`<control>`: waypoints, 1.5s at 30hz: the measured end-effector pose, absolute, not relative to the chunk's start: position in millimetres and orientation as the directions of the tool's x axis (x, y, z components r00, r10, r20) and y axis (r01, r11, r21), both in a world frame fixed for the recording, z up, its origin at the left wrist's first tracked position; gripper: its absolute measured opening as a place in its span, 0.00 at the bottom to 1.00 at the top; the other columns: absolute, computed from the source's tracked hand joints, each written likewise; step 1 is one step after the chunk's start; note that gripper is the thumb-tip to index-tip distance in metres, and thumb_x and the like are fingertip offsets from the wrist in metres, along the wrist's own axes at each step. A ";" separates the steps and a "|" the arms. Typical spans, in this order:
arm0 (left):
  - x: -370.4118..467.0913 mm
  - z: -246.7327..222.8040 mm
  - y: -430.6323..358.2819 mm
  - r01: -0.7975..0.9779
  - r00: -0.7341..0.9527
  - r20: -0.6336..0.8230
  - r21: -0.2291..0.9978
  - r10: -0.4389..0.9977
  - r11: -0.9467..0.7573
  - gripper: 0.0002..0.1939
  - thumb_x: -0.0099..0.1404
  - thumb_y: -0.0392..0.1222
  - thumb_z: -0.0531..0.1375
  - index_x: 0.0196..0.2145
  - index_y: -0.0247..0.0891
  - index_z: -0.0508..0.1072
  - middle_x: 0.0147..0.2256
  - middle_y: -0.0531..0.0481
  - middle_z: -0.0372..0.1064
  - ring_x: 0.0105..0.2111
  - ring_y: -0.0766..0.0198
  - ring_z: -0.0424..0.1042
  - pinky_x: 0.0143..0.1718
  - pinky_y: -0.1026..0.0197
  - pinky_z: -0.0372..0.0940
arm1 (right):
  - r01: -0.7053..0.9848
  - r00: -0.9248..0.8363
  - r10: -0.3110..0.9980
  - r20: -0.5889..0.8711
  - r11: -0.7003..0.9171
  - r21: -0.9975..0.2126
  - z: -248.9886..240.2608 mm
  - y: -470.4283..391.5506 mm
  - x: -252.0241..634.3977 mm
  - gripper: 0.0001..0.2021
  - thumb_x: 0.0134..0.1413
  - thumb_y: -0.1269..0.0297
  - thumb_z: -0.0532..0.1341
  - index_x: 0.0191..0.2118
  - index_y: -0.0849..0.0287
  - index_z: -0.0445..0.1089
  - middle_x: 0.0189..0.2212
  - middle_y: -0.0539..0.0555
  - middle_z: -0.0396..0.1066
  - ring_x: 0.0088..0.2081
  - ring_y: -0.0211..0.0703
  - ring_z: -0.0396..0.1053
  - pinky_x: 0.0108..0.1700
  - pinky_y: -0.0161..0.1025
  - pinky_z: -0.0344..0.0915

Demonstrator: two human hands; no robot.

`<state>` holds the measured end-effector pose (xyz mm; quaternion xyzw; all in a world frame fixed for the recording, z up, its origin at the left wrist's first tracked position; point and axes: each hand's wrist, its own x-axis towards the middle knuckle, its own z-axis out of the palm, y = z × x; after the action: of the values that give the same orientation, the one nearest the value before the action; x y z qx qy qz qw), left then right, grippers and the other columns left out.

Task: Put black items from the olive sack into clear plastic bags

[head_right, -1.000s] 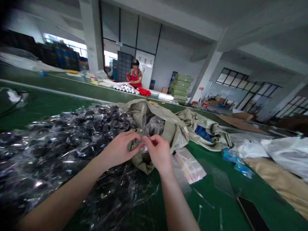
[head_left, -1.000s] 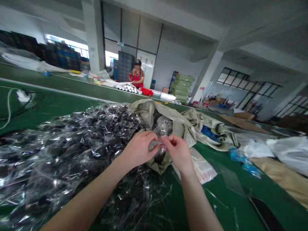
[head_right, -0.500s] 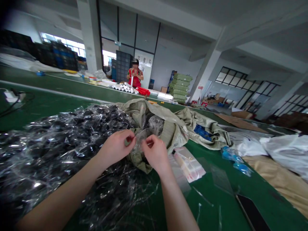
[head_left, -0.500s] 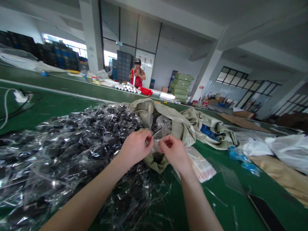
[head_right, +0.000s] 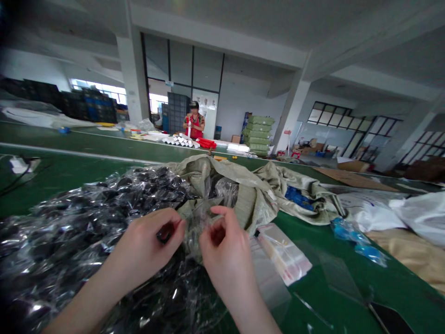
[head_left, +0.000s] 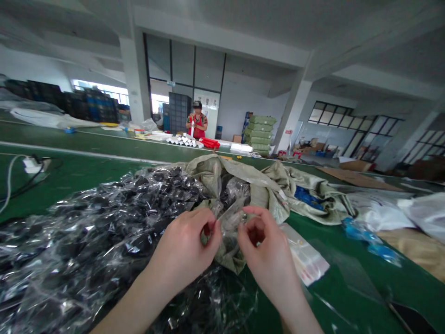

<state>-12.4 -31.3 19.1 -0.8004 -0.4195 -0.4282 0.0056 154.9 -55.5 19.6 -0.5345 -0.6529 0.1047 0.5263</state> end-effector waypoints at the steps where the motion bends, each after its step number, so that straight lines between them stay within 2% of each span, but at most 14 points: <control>1: -13.4 21.0 -36.3 0.680 0.283 0.704 0.332 0.652 -0.654 0.11 0.65 0.37 0.53 0.24 0.39 0.64 0.22 0.55 0.61 0.23 0.68 0.62 0.27 0.63 0.57 | 0.590 0.126 0.806 0.578 0.407 -0.697 20.8 -59.2 153.9 0.13 0.51 0.69 0.57 0.45 0.57 0.63 0.19 0.42 0.64 0.21 0.36 0.66 0.25 0.31 0.63; 6: -16.8 27.5 -50.7 0.702 0.290 0.750 0.255 0.594 -0.665 0.10 0.65 0.35 0.54 0.24 0.39 0.63 0.22 0.56 0.61 0.22 0.69 0.63 0.25 0.64 0.57 | 0.599 0.125 0.806 0.578 0.404 -0.692 23.2 -67.8 152.8 0.15 0.50 0.70 0.57 0.46 0.56 0.63 0.19 0.42 0.63 0.20 0.34 0.65 0.23 0.29 0.62; 19: -22.4 39.1 -66.2 0.687 0.319 0.765 0.220 0.559 -0.693 0.12 0.65 0.37 0.53 0.23 0.41 0.62 0.20 0.56 0.62 0.17 0.71 0.61 0.18 0.65 0.57 | 0.525 0.106 0.821 0.562 0.433 -0.732 22.5 -85.5 142.4 0.16 0.52 0.69 0.57 0.47 0.53 0.64 0.19 0.44 0.63 0.18 0.35 0.63 0.20 0.31 0.61; 23: -26.5 35.2 -54.0 0.785 0.248 0.744 0.222 0.621 -0.578 0.12 0.65 0.40 0.52 0.23 0.41 0.62 0.20 0.55 0.62 0.19 0.68 0.62 0.21 0.63 0.58 | 0.513 -0.034 0.856 0.515 0.457 -0.726 21.8 -74.8 148.1 0.15 0.53 0.66 0.58 0.48 0.53 0.64 0.20 0.44 0.65 0.20 0.37 0.64 0.22 0.33 0.62; 25: -28.1 32.9 -43.3 0.849 0.202 0.711 0.216 0.674 -0.482 0.11 0.64 0.41 0.52 0.23 0.41 0.63 0.21 0.53 0.63 0.20 0.67 0.63 0.24 0.62 0.58 | 0.489 -0.153 0.885 0.439 0.454 -0.745 22.4 -60.4 155.9 0.14 0.55 0.62 0.60 0.48 0.54 0.65 0.22 0.45 0.67 0.22 0.37 0.65 0.25 0.33 0.63; 27: -28.8 30.4 -32.0 0.911 0.150 0.658 0.197 0.738 -0.361 0.11 0.63 0.42 0.52 0.24 0.40 0.64 0.22 0.52 0.65 0.22 0.65 0.64 0.25 0.61 0.57 | 0.488 -0.195 0.900 0.390 0.434 -0.757 18.3 -38.1 168.5 0.13 0.57 0.55 0.59 0.45 0.55 0.68 0.22 0.45 0.67 0.23 0.37 0.66 0.25 0.33 0.61; 29: -28.5 28.1 -21.7 0.948 0.111 0.592 0.177 0.799 -0.263 0.11 0.63 0.43 0.52 0.25 0.39 0.65 0.24 0.50 0.67 0.23 0.63 0.65 0.26 0.61 0.56 | 0.644 -0.098 0.902 0.421 0.380 -0.664 5.8 -11.5 185.0 0.13 0.59 0.53 0.58 0.40 0.57 0.70 0.23 0.47 0.69 0.25 0.38 0.66 0.28 0.34 0.61; 31: -27.8 26.1 -13.7 0.964 0.097 0.527 0.161 0.844 -0.211 0.12 0.64 0.45 0.51 0.26 0.39 0.67 0.26 0.48 0.69 0.24 0.61 0.67 0.26 0.61 0.55 | 0.839 -0.097 0.914 0.395 0.288 -0.461 -13.4 13.0 201.4 0.10 0.57 0.57 0.60 0.37 0.58 0.72 0.26 0.51 0.72 0.28 0.40 0.69 0.33 0.36 0.61; 33: -27.1 24.5 -8.4 0.970 0.106 0.477 0.145 0.872 -0.197 0.13 0.64 0.46 0.50 0.27 0.39 0.68 0.27 0.47 0.70 0.25 0.59 0.69 0.26 0.61 0.55 | 0.932 -0.168 0.961 0.221 0.227 -0.281 -34.3 30.2 212.1 0.07 0.54 0.63 0.62 0.36 0.59 0.74 0.30 0.54 0.75 0.32 0.42 0.71 0.35 0.36 0.61; 35: -26.7 23.0 -5.2 0.970 0.126 0.444 0.134 0.887 -0.205 0.13 0.65 0.46 0.50 0.28 0.39 0.69 0.28 0.47 0.72 0.26 0.58 0.70 0.26 0.61 0.55 | 0.957 -0.233 0.971 -0.048 0.220 -0.190 -53.0 39.2 213.7 0.11 0.48 0.64 0.65 0.40 0.58 0.74 0.34 0.54 0.77 0.35 0.43 0.73 0.34 0.35 0.62; 37: -26.6 21.4 -3.1 0.967 0.141 0.429 0.133 0.892 -0.217 0.12 0.64 0.45 0.50 0.29 0.40 0.69 0.29 0.47 0.73 0.27 0.57 0.71 0.26 0.61 0.56 | 0.962 -0.246 0.962 -0.115 0.228 -0.153 -67.8 42.0 207.7 0.17 0.38 0.66 0.70 0.40 0.57 0.75 0.35 0.55 0.77 0.35 0.45 0.74 0.33 0.35 0.63; 38: -26.7 20.7 -2.3 0.965 0.149 0.424 0.135 0.893 -0.225 0.11 0.64 0.45 0.50 0.29 0.40 0.69 0.30 0.47 0.73 0.28 0.57 0.72 0.26 0.61 0.56 | 0.967 -0.234 0.964 -0.123 0.219 -0.127 -73.4 42.1 203.3 0.18 0.36 0.68 0.70 0.40 0.57 0.75 0.37 0.56 0.77 0.37 0.47 0.75 0.33 0.35 0.63; 41: -27.1 19.4 -0.7 0.959 0.167 0.412 0.142 0.896 -0.244 0.11 0.64 0.44 0.50 0.29 0.40 0.70 0.30 0.46 0.74 0.28 0.57 0.73 0.27 0.61 0.57 | 0.980 -0.191 0.976 -0.108 0.184 -0.076 -83.0 41.6 192.7 0.16 0.39 0.71 0.66 0.40 0.59 0.75 0.40 0.61 0.77 0.40 0.52 0.75 0.34 0.38 0.65; 45: -27.8 20.1 0.0 0.953 0.169 0.394 0.170 0.904 -0.252 0.13 0.65 0.44 0.50 0.28 0.40 0.71 0.29 0.46 0.74 0.28 0.56 0.74 0.27 0.61 0.59 | 0.986 -0.164 0.983 -0.087 0.160 -0.051 -74.4 41.1 195.2 0.13 0.40 0.69 0.64 0.37 0.62 0.74 0.37 0.63 0.77 0.39 0.55 0.75 0.34 0.41 0.65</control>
<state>-27.8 0.0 20.1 -0.7624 -0.6087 -0.2119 0.0579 195.2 41.1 -74.4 -0.6462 -0.7615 0.0477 -0.0164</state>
